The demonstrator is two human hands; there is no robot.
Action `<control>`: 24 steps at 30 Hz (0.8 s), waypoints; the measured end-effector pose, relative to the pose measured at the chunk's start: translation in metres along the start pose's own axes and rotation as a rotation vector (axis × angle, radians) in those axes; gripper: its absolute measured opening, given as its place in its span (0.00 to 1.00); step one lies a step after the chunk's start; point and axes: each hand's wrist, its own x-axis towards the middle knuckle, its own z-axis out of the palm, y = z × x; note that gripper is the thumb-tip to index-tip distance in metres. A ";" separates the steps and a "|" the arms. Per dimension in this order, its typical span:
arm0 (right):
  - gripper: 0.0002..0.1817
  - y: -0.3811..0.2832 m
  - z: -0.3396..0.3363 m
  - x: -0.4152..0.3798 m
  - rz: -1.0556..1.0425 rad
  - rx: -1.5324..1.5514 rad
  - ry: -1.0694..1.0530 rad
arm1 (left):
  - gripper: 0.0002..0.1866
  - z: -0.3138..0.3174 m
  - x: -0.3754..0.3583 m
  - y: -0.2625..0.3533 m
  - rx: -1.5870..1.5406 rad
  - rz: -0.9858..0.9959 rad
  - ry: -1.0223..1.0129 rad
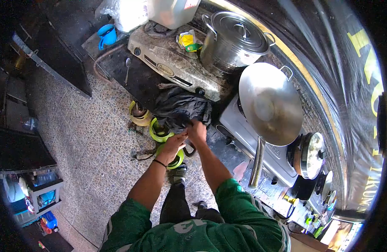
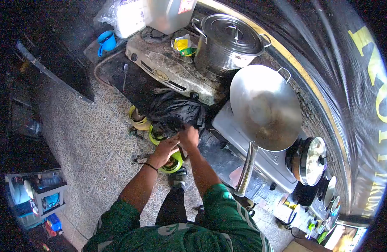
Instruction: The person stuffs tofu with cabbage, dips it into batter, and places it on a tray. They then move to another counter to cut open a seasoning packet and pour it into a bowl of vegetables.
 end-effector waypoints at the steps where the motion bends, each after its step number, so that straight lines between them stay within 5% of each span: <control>1: 0.17 0.001 -0.005 0.003 0.001 0.013 -0.007 | 0.21 0.005 -0.016 0.021 0.012 0.022 -0.033; 4: 0.17 -0.022 -0.019 -0.021 0.002 0.058 0.010 | 0.29 -0.002 -0.024 0.029 0.106 0.146 -0.010; 6: 0.18 -0.039 -0.018 -0.046 0.057 0.002 -0.018 | 0.34 0.008 -0.021 0.043 -0.467 -0.171 0.234; 7: 0.19 -0.031 -0.003 -0.056 -0.025 0.013 -0.020 | 0.39 0.009 -0.013 0.038 -0.459 -0.214 0.225; 12: 0.13 -0.007 0.024 -0.063 -0.288 0.108 -0.070 | 0.35 0.006 0.025 0.010 -0.563 -0.210 0.128; 14: 0.13 0.003 0.015 -0.053 -0.281 0.081 -0.155 | 0.25 0.027 0.008 0.021 -0.331 0.117 0.230; 15: 0.11 -0.003 0.005 -0.052 -0.347 0.044 -0.109 | 0.21 0.000 0.023 -0.005 -0.167 0.080 0.143; 16: 0.11 0.003 0.002 -0.045 -0.338 0.049 -0.093 | 0.21 -0.007 0.016 -0.003 -0.155 0.076 0.128; 19: 0.12 0.029 -0.001 -0.029 -0.266 -0.272 -0.052 | 0.25 -0.011 -0.012 0.013 0.585 0.553 0.035; 20: 0.14 0.029 -0.007 -0.034 -0.206 -0.271 -0.060 | 0.28 -0.013 -0.017 0.017 -0.138 0.264 -0.041; 24: 0.24 0.025 -0.010 -0.084 -0.385 -0.008 -0.134 | 0.39 -0.005 -0.048 0.012 -0.297 0.117 0.134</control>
